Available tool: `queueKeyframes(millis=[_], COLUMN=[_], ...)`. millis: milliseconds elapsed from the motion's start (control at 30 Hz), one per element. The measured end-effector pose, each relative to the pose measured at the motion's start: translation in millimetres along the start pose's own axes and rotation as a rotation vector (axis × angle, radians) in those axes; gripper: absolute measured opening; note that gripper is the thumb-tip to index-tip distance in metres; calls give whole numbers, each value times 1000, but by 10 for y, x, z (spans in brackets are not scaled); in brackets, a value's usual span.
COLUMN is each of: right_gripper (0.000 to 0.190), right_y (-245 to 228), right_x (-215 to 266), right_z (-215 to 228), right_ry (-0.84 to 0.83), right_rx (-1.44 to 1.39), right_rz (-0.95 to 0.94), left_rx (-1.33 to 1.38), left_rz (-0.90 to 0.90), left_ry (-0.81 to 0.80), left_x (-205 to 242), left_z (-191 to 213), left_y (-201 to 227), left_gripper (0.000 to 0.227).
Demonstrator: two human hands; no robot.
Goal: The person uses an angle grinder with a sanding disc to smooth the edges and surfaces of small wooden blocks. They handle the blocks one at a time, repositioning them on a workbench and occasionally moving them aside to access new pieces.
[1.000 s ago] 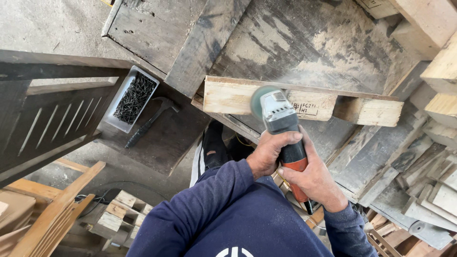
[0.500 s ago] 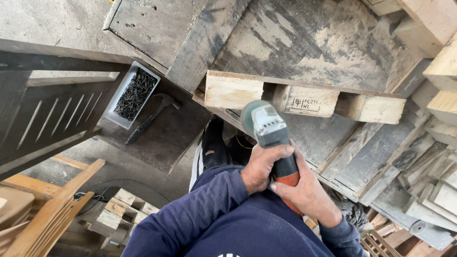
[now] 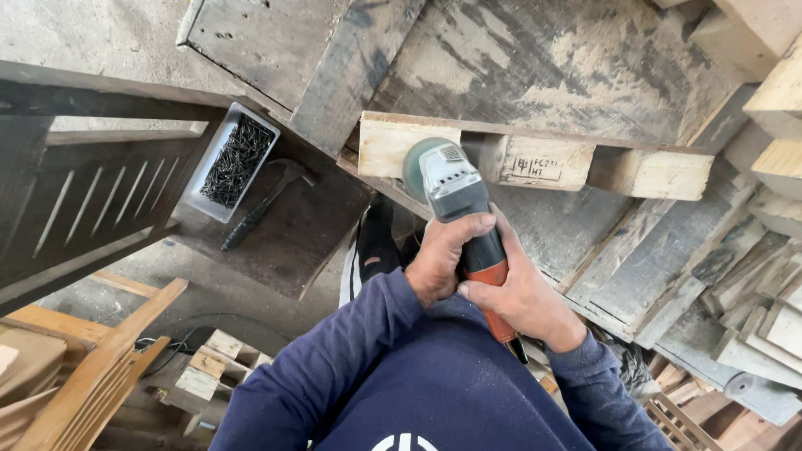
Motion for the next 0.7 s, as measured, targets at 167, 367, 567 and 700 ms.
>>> queueKeyframes(millis=[167,367,567,700], right_gripper=[115,116,112,112], right_y=[-126,-37,-74,39], right_x=[-121,-139,-116,-95], right_z=[-46,-111,-108,-67], right_ry=[-77,-73,-98,-60], right_rx=[73,32,53,5], right_rz=[155,34,104,104], left_rx=[26,53,53,56], left_rz=[-11,-40,-1,-41], left_ry=[61,16,63,10], left_x=[-35,27,6,-21], left_z=[57,147,131,139], left_y=[202,151,115,6], left_gripper=[38,35,37,35])
Point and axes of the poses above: each hand's wrist, its own x-axis away from the middle knuckle, its own z-axis out of the back of the hand, y = z × x, the point moved 3 cm from there along -x, towards the middle knuckle, and after that the axes turned 9 degrees about -x, right-handed, at the moved point
